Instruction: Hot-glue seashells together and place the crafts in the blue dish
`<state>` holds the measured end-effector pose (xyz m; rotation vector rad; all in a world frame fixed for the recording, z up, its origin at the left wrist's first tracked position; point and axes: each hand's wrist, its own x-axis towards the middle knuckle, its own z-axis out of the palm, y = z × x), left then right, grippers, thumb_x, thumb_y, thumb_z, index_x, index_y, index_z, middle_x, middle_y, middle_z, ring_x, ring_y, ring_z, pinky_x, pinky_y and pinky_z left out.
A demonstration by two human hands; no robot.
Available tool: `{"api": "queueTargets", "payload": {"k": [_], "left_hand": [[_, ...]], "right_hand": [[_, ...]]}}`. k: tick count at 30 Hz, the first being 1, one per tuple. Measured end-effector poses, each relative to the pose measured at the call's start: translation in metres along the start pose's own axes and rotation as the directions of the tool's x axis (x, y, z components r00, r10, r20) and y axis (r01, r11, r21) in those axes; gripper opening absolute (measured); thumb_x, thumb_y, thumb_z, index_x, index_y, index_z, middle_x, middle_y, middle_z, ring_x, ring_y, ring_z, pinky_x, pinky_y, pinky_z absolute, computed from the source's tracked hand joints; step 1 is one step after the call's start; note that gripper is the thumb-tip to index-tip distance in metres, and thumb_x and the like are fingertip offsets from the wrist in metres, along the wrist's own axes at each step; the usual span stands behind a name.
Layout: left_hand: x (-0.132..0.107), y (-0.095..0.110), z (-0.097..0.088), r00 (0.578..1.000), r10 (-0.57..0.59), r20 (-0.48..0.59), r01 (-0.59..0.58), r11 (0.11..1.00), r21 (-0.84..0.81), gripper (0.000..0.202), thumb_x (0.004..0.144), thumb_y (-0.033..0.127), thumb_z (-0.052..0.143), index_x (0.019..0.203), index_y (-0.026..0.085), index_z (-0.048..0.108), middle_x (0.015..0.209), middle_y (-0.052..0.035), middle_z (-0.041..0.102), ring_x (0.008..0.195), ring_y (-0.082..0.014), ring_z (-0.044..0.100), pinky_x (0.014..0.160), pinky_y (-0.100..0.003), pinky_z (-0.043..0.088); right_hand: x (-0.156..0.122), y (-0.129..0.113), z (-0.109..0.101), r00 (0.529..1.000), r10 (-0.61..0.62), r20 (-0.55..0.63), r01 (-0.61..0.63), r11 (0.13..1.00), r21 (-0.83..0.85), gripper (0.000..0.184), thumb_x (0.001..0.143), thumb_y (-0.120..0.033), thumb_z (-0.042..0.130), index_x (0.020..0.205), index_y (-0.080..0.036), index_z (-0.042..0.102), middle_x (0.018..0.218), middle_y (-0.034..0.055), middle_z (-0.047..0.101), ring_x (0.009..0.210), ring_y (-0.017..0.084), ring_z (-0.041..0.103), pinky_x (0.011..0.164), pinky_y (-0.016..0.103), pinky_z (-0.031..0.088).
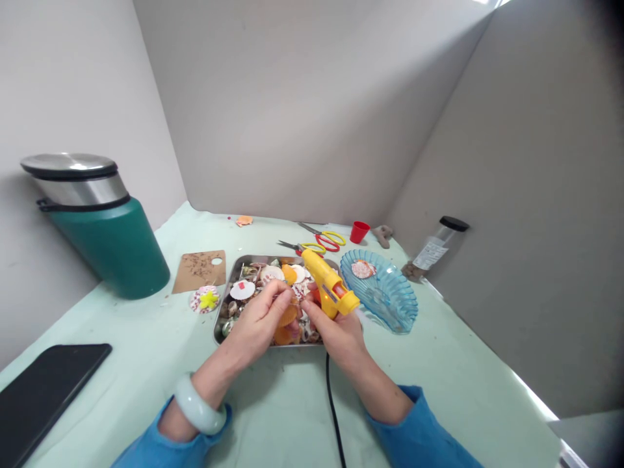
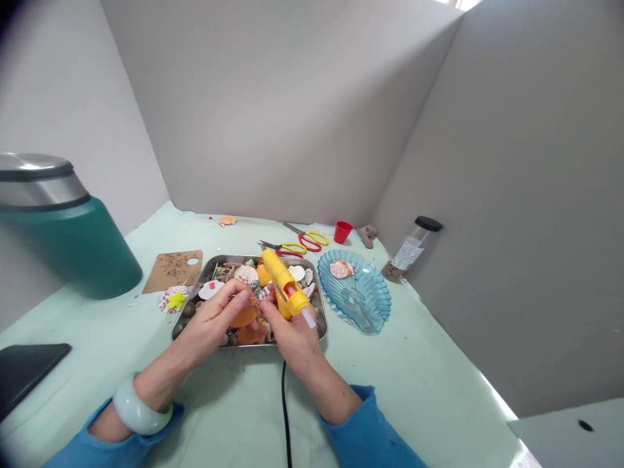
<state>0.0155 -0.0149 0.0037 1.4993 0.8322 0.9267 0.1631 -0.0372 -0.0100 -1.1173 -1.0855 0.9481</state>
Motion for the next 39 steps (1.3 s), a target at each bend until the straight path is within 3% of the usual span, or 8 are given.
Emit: {"api": "queueTargets", "payload": {"k": [10, 17, 23, 27, 32, 39], "left_hand": [[-0.001, 0.000, -0.001, 1.000, 0.003, -0.008, -0.004, 0.999, -0.047, 0.028, 0.090, 0.050, 0.043, 0.085, 0.023, 0.046, 0.065, 0.0012, 0.064, 0.060, -0.0178, 0.064, 0.060, -0.029, 0.049], [0.000, 0.007, 0.003, 0.991, -0.131, 0.002, 0.126, 0.951, -0.282, 0.031, 0.080, 0.045, 0.061, 0.093, 0.022, 0.046, 0.077, 0.0012, 0.066, 0.064, -0.0174, 0.067, 0.063, -0.031, 0.052], [0.002, 0.003, 0.003, 0.994, -0.103, 0.022, 0.105, 0.937, -0.332, 0.035, 0.077, 0.042, 0.066, 0.097, 0.019, 0.048, 0.087, -0.0016, 0.065, 0.070, -0.0172, 0.067, 0.063, -0.031, 0.054], [0.005, 0.002, 0.002, 0.987, -0.094, -0.130, 0.051, 0.952, -0.301, 0.036, 0.076, 0.043, 0.066, 0.096, 0.018, 0.049, 0.073, 0.0010, 0.064, 0.063, -0.0153, 0.065, 0.060, -0.028, 0.053], [0.007, 0.001, -0.001, 0.938, -0.130, -0.322, 0.031, 0.955, -0.297, 0.036, 0.076, 0.044, 0.065, 0.096, 0.018, 0.050, 0.077, 0.0001, 0.066, 0.062, -0.0171, 0.066, 0.061, -0.032, 0.054], [0.007, -0.007, -0.010, 0.869, -0.014, -0.495, 0.021, 1.000, 0.009, 0.038, 0.077, 0.050, 0.062, 0.097, 0.018, 0.062, 0.071, -0.0003, 0.065, 0.051, -0.0119, 0.056, 0.043, -0.020, 0.042]], "right_hand": [[-0.002, 0.000, 0.001, 1.000, 0.000, 0.021, 0.000, 1.000, 0.001, 0.021, 0.072, -0.034, 0.068, 0.086, -0.019, 0.064, 0.073, 0.0005, 0.064, 0.066, 0.016, 0.063, 0.064, 0.028, 0.053], [0.000, -0.003, -0.001, 1.000, -0.001, -0.030, 0.002, 0.999, 0.035, 0.018, 0.071, -0.031, 0.070, 0.082, -0.019, 0.061, 0.071, -0.0016, 0.061, 0.061, 0.012, 0.057, 0.057, 0.024, 0.049], [0.001, -0.002, 0.002, 0.995, 0.010, -0.095, -0.006, 0.999, 0.039, 0.029, 0.067, -0.033, 0.074, 0.089, -0.018, 0.061, 0.071, -0.0020, 0.060, 0.055, 0.010, 0.052, 0.051, 0.022, 0.044], [0.002, -0.004, -0.004, 0.999, -0.009, -0.039, 0.010, 1.000, 0.026, 0.030, 0.073, -0.039, 0.070, 0.091, -0.018, 0.061, 0.064, -0.0035, 0.058, 0.047, 0.008, 0.045, 0.046, 0.021, 0.040], [0.008, -0.011, -0.027, 0.962, 0.059, 0.266, -0.053, 0.998, -0.031, 0.031, 0.080, -0.044, 0.063, 0.092, -0.016, 0.062, 0.067, -0.0011, 0.062, 0.043, 0.006, 0.042, 0.043, 0.021, 0.036], [0.008, -0.008, -0.035, 0.945, 0.040, 0.326, 0.012, 0.988, -0.156, 0.025, 0.076, -0.040, 0.069, 0.088, -0.018, 0.071, 0.066, -0.0002, 0.064, 0.052, 0.011, 0.051, 0.048, 0.023, 0.043]]}}
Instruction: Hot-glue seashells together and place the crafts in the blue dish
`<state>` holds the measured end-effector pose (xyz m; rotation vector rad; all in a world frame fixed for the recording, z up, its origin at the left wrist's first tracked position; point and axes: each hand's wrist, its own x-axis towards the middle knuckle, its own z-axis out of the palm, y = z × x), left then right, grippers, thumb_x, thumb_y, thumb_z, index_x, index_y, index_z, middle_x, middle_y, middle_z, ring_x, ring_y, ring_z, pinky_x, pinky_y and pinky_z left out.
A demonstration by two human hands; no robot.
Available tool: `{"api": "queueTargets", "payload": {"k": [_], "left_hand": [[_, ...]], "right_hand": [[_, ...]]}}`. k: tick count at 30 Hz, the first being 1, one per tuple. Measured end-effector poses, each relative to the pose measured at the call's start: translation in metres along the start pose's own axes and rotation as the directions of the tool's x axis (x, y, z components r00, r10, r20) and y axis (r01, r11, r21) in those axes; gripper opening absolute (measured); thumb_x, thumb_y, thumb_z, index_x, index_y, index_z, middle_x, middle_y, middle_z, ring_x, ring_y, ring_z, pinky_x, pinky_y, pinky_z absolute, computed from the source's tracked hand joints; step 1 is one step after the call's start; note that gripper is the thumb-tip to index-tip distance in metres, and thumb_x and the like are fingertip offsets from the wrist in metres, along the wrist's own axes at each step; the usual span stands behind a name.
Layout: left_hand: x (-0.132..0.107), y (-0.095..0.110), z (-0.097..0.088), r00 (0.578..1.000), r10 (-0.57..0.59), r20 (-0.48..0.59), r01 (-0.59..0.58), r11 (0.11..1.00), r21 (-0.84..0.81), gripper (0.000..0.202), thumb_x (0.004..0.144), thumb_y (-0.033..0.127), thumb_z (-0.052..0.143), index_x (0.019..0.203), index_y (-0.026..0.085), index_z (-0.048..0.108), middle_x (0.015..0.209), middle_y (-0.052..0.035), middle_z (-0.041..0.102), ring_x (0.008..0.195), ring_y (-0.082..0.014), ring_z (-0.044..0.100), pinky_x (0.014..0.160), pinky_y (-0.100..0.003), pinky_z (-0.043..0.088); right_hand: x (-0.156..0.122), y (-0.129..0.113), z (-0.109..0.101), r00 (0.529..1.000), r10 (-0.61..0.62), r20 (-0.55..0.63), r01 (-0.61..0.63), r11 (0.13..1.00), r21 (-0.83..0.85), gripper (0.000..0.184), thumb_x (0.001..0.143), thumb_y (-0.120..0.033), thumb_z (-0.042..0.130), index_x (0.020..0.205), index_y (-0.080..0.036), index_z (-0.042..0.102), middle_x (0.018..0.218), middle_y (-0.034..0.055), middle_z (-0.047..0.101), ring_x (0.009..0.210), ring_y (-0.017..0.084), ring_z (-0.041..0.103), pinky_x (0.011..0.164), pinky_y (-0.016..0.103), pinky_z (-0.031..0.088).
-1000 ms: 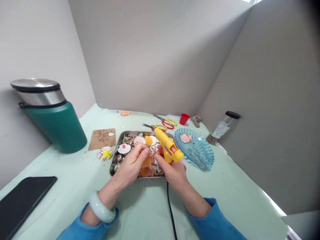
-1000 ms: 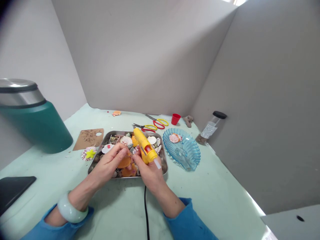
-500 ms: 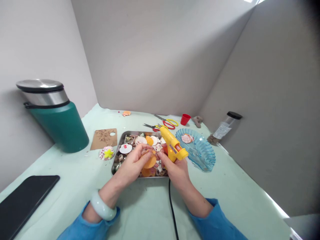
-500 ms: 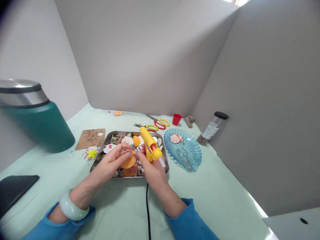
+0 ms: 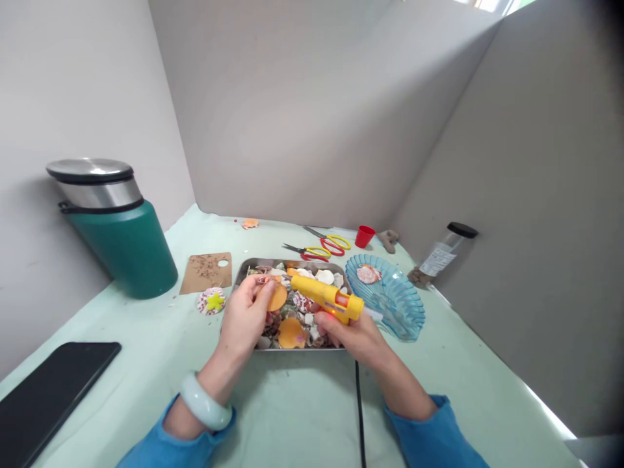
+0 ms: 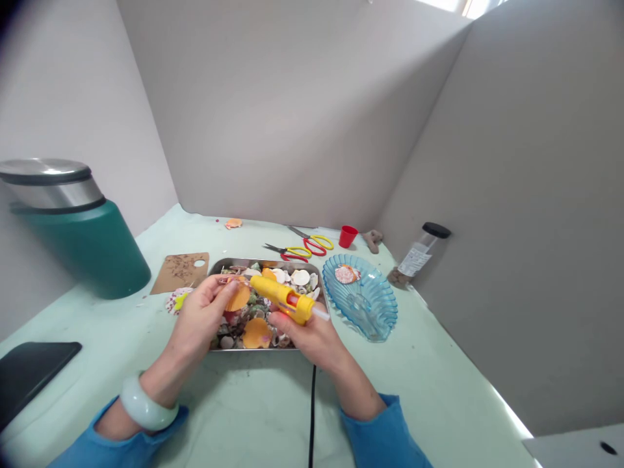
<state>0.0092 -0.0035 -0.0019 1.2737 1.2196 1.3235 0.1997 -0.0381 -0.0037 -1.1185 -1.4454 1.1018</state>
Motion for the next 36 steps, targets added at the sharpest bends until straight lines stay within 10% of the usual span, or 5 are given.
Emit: {"api": "queueTargets", "payload": {"k": [10, 36], "left_hand": [[-0.0008, 0.0009, -0.0003, 0.999, 0.042, -0.020, -0.042, 0.999, 0.017, 0.039, 0.076, 0.050, 0.063, 0.099, 0.018, 0.065, 0.087, -0.0051, 0.071, 0.068, -0.0167, 0.061, 0.048, -0.021, 0.044], [-0.0017, 0.0057, 0.0002, 0.997, -0.018, -0.080, 0.014, 0.999, -0.052, 0.044, 0.074, 0.053, 0.063, 0.098, 0.017, 0.067, 0.092, -0.0051, 0.069, 0.073, -0.0152, 0.059, 0.051, -0.019, 0.045]], "right_hand": [[0.0015, 0.0011, 0.0053, 0.990, -0.133, 0.046, 0.140, 0.970, -0.198, 0.021, 0.082, -0.035, 0.064, 0.095, -0.021, 0.072, 0.086, 0.0014, 0.070, 0.078, 0.020, 0.062, 0.073, 0.030, 0.049], [0.0005, -0.0038, 0.0062, 0.990, -0.134, 0.040, 0.140, 0.957, -0.253, 0.015, 0.083, -0.032, 0.062, 0.077, -0.019, 0.065, 0.069, -0.0013, 0.061, 0.062, 0.014, 0.053, 0.061, 0.024, 0.044]]}}
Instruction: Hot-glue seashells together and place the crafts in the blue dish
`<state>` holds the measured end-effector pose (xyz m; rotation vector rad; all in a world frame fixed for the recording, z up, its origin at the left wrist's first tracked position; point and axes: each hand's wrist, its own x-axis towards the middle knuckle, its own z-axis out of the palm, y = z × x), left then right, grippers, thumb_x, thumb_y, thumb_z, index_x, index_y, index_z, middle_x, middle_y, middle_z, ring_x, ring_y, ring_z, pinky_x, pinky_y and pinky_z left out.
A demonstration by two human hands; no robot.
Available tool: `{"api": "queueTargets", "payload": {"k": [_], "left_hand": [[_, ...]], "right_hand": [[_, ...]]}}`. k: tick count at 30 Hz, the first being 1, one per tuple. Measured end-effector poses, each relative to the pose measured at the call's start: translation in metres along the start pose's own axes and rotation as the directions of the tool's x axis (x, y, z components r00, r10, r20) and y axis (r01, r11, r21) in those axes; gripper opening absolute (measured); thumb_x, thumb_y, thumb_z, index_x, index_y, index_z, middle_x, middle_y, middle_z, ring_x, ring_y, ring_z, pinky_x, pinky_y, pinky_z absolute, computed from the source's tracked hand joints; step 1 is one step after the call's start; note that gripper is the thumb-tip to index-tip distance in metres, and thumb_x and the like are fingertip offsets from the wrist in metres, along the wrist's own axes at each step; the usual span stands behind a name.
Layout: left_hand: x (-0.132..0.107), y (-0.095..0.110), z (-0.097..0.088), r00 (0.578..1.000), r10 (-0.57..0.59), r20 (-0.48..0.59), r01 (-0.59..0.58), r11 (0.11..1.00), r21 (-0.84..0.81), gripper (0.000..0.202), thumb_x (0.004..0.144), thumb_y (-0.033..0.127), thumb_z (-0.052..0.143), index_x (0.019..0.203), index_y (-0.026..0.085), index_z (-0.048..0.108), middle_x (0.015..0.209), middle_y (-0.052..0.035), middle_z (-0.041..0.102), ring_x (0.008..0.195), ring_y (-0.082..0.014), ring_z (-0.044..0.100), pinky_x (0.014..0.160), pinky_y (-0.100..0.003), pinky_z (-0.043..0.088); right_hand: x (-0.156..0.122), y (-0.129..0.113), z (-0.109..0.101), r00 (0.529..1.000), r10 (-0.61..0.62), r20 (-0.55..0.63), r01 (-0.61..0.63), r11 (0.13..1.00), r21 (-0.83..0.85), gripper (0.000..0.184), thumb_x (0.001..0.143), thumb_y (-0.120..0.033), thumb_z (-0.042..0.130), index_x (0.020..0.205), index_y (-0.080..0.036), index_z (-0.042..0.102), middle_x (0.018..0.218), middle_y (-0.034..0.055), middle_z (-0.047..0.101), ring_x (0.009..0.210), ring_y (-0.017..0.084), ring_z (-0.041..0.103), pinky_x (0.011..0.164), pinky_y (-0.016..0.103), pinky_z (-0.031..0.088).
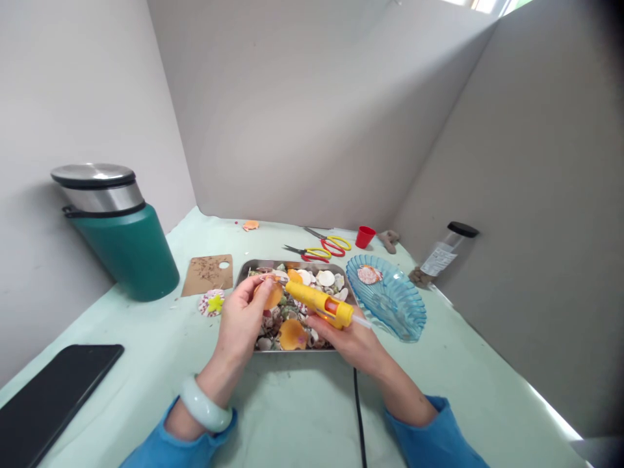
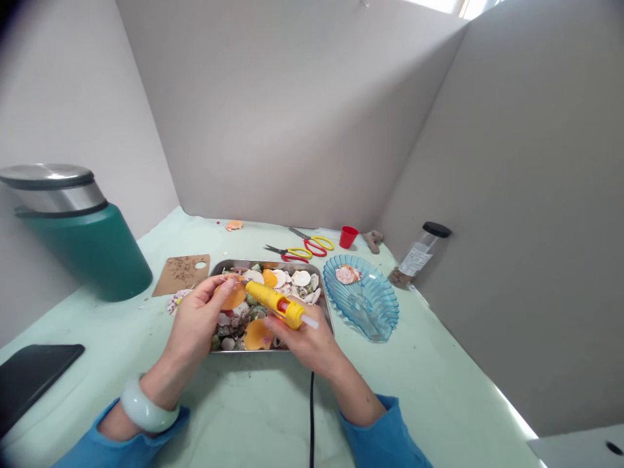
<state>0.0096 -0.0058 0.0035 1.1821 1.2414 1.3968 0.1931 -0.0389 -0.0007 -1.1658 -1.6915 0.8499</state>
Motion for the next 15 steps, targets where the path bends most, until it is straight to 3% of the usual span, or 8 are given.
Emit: {"api": "queueTargets", "payload": {"k": [3, 7, 12, 15], "left_hand": [[0.0024, -0.0017, 0.0009, 1.000, -0.001, 0.006, 0.002, 0.998, -0.059, 0.046, 0.072, 0.054, 0.065, 0.099, 0.016, 0.066, 0.097, -0.0065, 0.067, 0.078, -0.0171, 0.061, 0.056, -0.022, 0.050], [0.0014, -0.0013, 0.0014, 0.998, -0.027, 0.063, 0.036, 0.990, -0.136, 0.044, 0.074, 0.052, 0.064, 0.102, 0.017, 0.061, 0.095, -0.0050, 0.064, 0.065, -0.0149, 0.062, 0.054, -0.027, 0.053], [0.0007, -0.0031, 0.0000, 0.984, -0.023, 0.179, 0.055, 0.982, -0.180, 0.031, 0.081, 0.045, 0.059, 0.097, 0.019, 0.056, 0.067, 0.0011, 0.059, 0.050, -0.0122, 0.056, 0.044, -0.023, 0.046], [0.0022, -0.0056, -0.0002, 0.974, -0.023, 0.225, 0.061, 0.985, -0.163, 0.028, 0.081, 0.042, 0.059, 0.096, 0.019, 0.054, 0.060, 0.0025, 0.057, 0.046, -0.0109, 0.052, 0.041, -0.020, 0.039]], "right_hand": [[0.0005, 0.0016, -0.0010, 1.000, -0.018, 0.020, 0.019, 1.000, -0.016, 0.016, 0.083, -0.034, 0.062, 0.079, -0.018, 0.065, 0.071, -0.0003, 0.062, 0.065, 0.015, 0.054, 0.063, 0.025, 0.045], [0.0010, 0.0021, -0.0014, 0.999, -0.016, 0.037, 0.017, 1.000, -0.010, 0.018, 0.083, -0.035, 0.063, 0.079, -0.017, 0.063, 0.072, 0.0005, 0.062, 0.066, 0.015, 0.055, 0.064, 0.025, 0.046], [-0.0001, 0.0038, -0.0006, 0.999, -0.009, 0.032, 0.009, 1.000, 0.000, 0.019, 0.084, -0.036, 0.062, 0.087, -0.018, 0.065, 0.078, 0.0013, 0.064, 0.073, 0.017, 0.057, 0.070, 0.027, 0.047], [-0.0013, 0.0059, 0.0001, 1.000, -0.003, 0.025, 0.002, 1.000, 0.008, 0.020, 0.084, -0.037, 0.062, 0.086, -0.018, 0.065, 0.076, 0.0005, 0.063, 0.071, 0.016, 0.056, 0.067, 0.026, 0.047]]}}
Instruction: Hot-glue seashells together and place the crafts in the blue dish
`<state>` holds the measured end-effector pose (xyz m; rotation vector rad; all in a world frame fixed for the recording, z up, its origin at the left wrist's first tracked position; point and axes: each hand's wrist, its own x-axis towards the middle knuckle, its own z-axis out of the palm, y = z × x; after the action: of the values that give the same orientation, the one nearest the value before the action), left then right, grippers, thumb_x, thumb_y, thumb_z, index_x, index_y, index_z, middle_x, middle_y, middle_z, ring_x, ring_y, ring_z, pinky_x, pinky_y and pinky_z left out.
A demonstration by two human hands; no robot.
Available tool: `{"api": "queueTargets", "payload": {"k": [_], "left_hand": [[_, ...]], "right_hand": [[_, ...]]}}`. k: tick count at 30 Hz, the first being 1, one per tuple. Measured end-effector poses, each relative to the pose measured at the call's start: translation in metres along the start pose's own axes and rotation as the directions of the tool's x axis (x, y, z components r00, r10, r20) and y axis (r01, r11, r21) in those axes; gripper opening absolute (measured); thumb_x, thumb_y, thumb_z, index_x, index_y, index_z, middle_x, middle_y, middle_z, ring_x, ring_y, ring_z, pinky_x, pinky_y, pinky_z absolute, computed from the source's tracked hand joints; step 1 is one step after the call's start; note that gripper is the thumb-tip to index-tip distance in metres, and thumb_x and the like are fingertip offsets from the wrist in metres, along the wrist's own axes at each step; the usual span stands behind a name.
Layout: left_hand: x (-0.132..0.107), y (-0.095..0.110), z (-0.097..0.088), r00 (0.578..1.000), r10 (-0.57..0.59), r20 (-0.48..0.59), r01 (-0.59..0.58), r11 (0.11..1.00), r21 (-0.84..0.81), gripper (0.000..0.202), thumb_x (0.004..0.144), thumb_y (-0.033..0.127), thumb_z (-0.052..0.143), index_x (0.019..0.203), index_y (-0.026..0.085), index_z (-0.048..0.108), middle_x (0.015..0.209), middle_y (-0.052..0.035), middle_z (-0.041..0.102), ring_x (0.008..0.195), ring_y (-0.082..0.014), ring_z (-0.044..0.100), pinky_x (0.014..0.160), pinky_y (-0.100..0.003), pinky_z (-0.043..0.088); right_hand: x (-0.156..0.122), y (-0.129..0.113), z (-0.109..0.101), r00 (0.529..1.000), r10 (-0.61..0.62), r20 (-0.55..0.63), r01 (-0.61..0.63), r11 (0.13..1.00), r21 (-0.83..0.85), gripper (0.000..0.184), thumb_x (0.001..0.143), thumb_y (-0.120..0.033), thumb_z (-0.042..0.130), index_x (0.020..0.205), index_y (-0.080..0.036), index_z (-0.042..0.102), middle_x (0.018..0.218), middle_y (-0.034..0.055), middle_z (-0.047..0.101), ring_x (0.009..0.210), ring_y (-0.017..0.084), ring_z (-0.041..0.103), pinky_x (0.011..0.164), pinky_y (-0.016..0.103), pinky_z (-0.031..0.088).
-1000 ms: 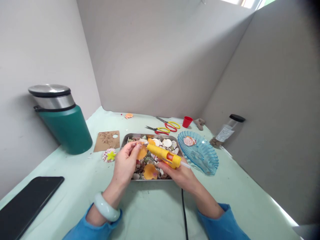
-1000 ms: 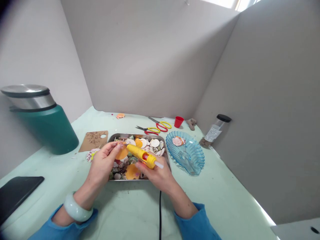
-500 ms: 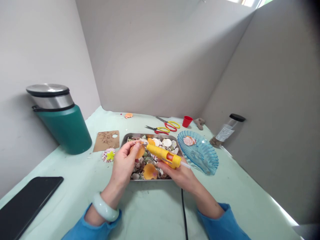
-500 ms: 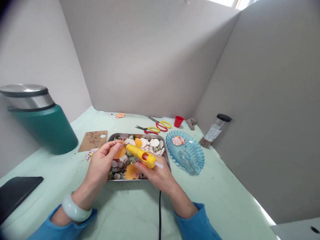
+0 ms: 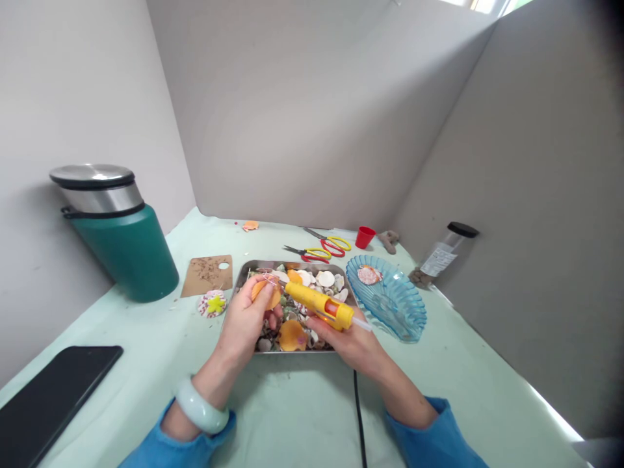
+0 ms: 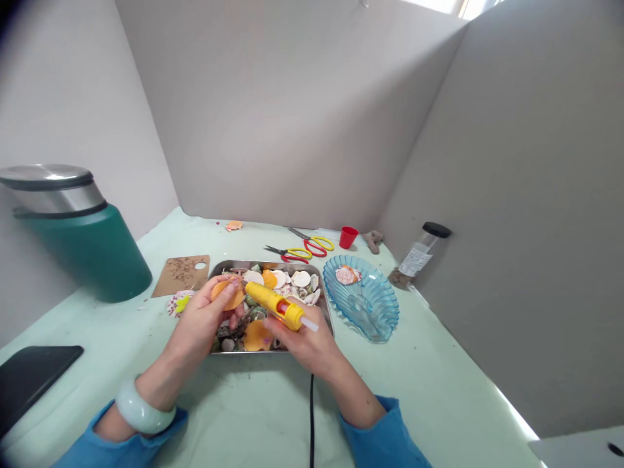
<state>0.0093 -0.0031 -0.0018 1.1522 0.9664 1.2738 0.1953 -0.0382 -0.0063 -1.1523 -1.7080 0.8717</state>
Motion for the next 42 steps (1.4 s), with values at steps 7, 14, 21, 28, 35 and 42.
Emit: {"api": "queueTargets", "payload": {"k": [7, 14, 21, 28, 35, 42], "left_hand": [[0.0008, -0.0008, 0.0010, 1.000, -0.006, 0.019, 0.005, 0.999, 0.037, 0.029, 0.081, 0.040, 0.059, 0.099, 0.021, 0.046, 0.053, 0.0058, 0.056, 0.042, -0.0096, 0.046, 0.039, -0.018, 0.033], [-0.0021, 0.0003, 0.0013, 1.000, -0.018, -0.007, 0.018, 0.996, 0.086, 0.026, 0.081, 0.041, 0.057, 0.094, 0.020, 0.048, 0.043, 0.0099, 0.045, 0.037, -0.0074, 0.035, 0.037, -0.016, 0.030], [-0.0007, -0.0006, 0.0025, 1.000, -0.006, -0.005, 0.006, 0.997, 0.075, 0.026, 0.082, 0.041, 0.056, 0.093, 0.020, 0.046, 0.058, 0.0040, 0.059, 0.041, -0.0075, 0.041, 0.037, -0.017, 0.031], [-0.0023, 0.0028, 0.0034, 0.999, -0.045, -0.015, 0.046, 0.994, 0.100, 0.024, 0.082, 0.041, 0.055, 0.088, 0.019, 0.046, 0.053, 0.0052, 0.057, 0.037, -0.0066, 0.038, 0.037, -0.017, 0.029], [-0.0036, 0.0031, 0.0029, 0.998, -0.051, 0.028, 0.048, 0.992, 0.117, 0.024, 0.082, 0.041, 0.056, 0.084, 0.020, 0.044, 0.062, 0.0026, 0.064, 0.037, -0.0050, 0.039, 0.039, -0.018, 0.030], [-0.0033, 0.0044, 0.0031, 0.999, -0.045, 0.007, 0.044, 0.994, 0.102, 0.020, 0.082, 0.038, 0.055, 0.084, 0.020, 0.046, 0.055, 0.0043, 0.059, 0.038, -0.0063, 0.038, 0.039, -0.018, 0.028]], "right_hand": [[0.0003, -0.0004, 0.0009, 1.000, -0.003, -0.014, 0.003, 1.000, 0.021, 0.020, 0.083, -0.037, 0.063, 0.085, -0.016, 0.064, 0.076, 0.0009, 0.063, 0.069, 0.015, 0.055, 0.066, 0.025, 0.046], [-0.0001, 0.0011, 0.0012, 1.000, -0.012, -0.025, 0.013, 1.000, 0.021, 0.021, 0.083, -0.037, 0.064, 0.089, -0.017, 0.065, 0.078, 0.0008, 0.065, 0.071, 0.016, 0.057, 0.068, 0.025, 0.047], [-0.0017, 0.0015, 0.0006, 0.999, -0.018, -0.027, 0.018, 1.000, 0.016, 0.023, 0.083, -0.038, 0.064, 0.092, -0.017, 0.066, 0.082, 0.0017, 0.066, 0.074, 0.017, 0.058, 0.069, 0.026, 0.047], [-0.0013, 0.0024, 0.0016, 1.000, 0.002, -0.023, -0.001, 0.999, 0.035, 0.023, 0.083, -0.038, 0.064, 0.093, -0.017, 0.065, 0.079, 0.0005, 0.065, 0.072, 0.015, 0.057, 0.068, 0.025, 0.047], [-0.0018, 0.0017, 0.0019, 1.000, -0.002, -0.019, 0.003, 0.999, 0.050, 0.023, 0.082, -0.039, 0.065, 0.089, -0.017, 0.065, 0.075, -0.0002, 0.064, 0.068, 0.014, 0.056, 0.064, 0.025, 0.047], [-0.0018, 0.0008, 0.0027, 1.000, 0.006, -0.010, -0.005, 0.998, 0.066, 0.023, 0.084, -0.038, 0.063, 0.093, -0.017, 0.065, 0.071, 0.0000, 0.065, 0.066, 0.015, 0.057, 0.064, 0.026, 0.047]]}}
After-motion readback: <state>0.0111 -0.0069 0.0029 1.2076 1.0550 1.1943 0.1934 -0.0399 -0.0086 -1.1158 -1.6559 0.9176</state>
